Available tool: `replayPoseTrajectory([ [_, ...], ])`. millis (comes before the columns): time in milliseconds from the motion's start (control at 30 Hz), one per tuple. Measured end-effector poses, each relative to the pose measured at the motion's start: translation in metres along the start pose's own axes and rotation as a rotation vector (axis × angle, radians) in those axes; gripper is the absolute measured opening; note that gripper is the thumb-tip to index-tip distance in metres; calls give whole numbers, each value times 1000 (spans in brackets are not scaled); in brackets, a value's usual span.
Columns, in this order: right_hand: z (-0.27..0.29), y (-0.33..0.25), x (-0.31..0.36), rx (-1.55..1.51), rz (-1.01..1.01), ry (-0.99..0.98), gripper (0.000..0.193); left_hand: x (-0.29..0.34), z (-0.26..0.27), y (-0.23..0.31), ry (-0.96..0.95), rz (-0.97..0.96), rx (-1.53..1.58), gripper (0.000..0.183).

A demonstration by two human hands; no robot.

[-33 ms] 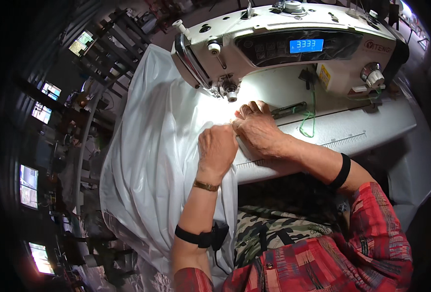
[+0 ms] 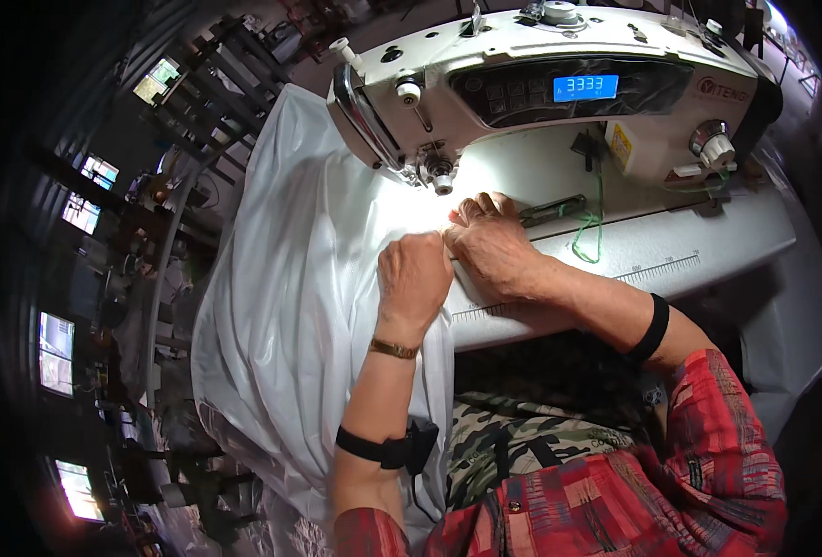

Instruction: Sewing large white plastic or fabric sheets at an industrial sewing machine workstation.

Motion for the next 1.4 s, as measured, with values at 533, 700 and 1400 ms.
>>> replayPoseTrajectory([
  [533, 9, -2, 8, -233, -126, 35, 27, 219, 2, 37, 282, 263, 186, 49],
  [700, 7, -11, 24, -280, -105, 84, 37, 265, 5, 19, 76, 499, 421, 32],
  [1400, 28, -7, 39, -785, -76, 38, 35, 132, 25, 8, -148, 660, 1379, 33],
])
Point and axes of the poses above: each hand's wrist, its own x-axis away from the middle knuckle, its own z-axis out of the back of the hand, y = z × x, the point moved 2 cm from there along -x, towards the middle knuckle, and after that the axes turned 4 degrees about y, right-handed, at the moved point
